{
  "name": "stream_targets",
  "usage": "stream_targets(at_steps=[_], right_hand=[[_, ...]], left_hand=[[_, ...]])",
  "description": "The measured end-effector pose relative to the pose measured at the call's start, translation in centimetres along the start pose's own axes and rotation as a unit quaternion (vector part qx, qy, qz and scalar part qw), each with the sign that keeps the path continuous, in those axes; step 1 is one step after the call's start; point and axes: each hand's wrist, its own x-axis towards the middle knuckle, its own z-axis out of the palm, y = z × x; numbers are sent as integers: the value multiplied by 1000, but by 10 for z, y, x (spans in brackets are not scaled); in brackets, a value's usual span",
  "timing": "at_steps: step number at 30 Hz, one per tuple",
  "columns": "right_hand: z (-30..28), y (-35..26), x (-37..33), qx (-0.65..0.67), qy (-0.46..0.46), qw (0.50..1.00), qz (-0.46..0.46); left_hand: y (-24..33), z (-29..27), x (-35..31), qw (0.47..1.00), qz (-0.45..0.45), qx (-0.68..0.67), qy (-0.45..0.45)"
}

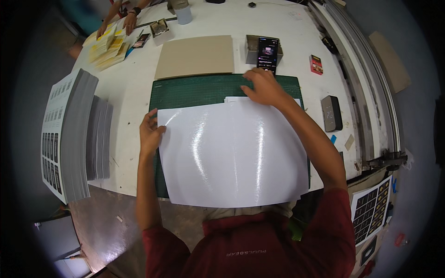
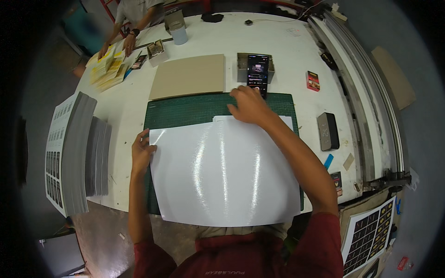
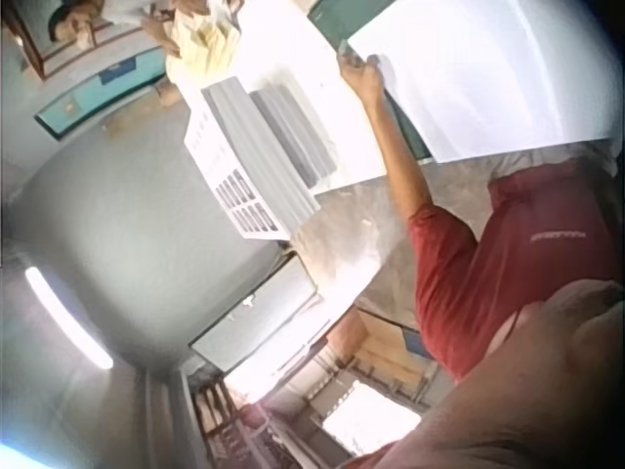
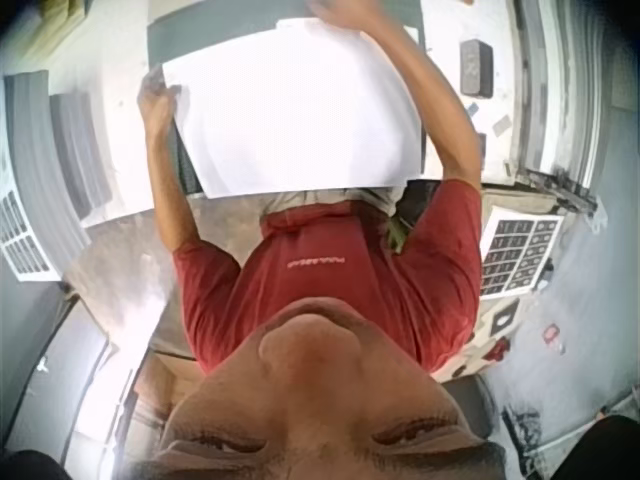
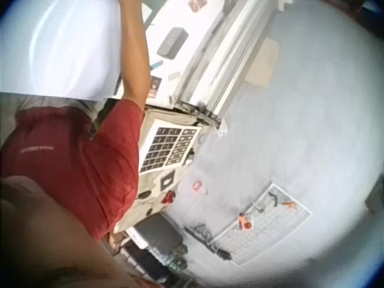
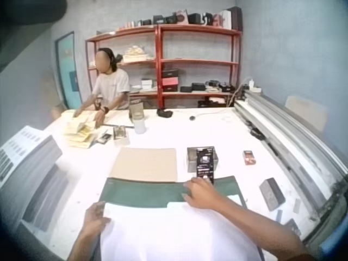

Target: The person repeatedly places a printed sheet onto a white backing sheet, aligns them, and then places a brown cardboard cover on top. They smooth the stack and move the completed unit aside, repeating the cycle with new sheets.

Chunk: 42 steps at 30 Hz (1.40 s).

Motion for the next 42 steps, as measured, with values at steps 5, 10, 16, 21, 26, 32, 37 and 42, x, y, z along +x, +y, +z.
stream_targets(at_steps=[5, 10, 16, 21, 26, 32, 37, 42], right_hand=[[76, -31, 86, -77, 33, 995, -59], [102, -25, 123, -168, 46, 982, -67], [88, -28, 120, -250, 40, 950, -183], [28, -39, 94, -102, 299, 921, -229], [-71, -52, -14, 217, 367, 904, -40], [-82, -47, -178, 421, 275, 846, 177], [-33, -48, -265, 449, 237, 815, 279], [-25, -60, -286, 405, 204, 840, 296]], left_hand=[[-16, -9, 2, 999, -26, 7, 20], [-17, -7, 12, 998, 2, 24, 53], [0, 1, -7, 989, 47, 59, 131], [13, 16, -31, 982, 129, 72, 114], [46, 42, -70, 972, 216, 88, 0], [48, 71, -114, 957, 282, 58, -41], [42, 76, -147, 916, 325, 177, -155], [32, 82, -164, 876, 345, 266, -206]])
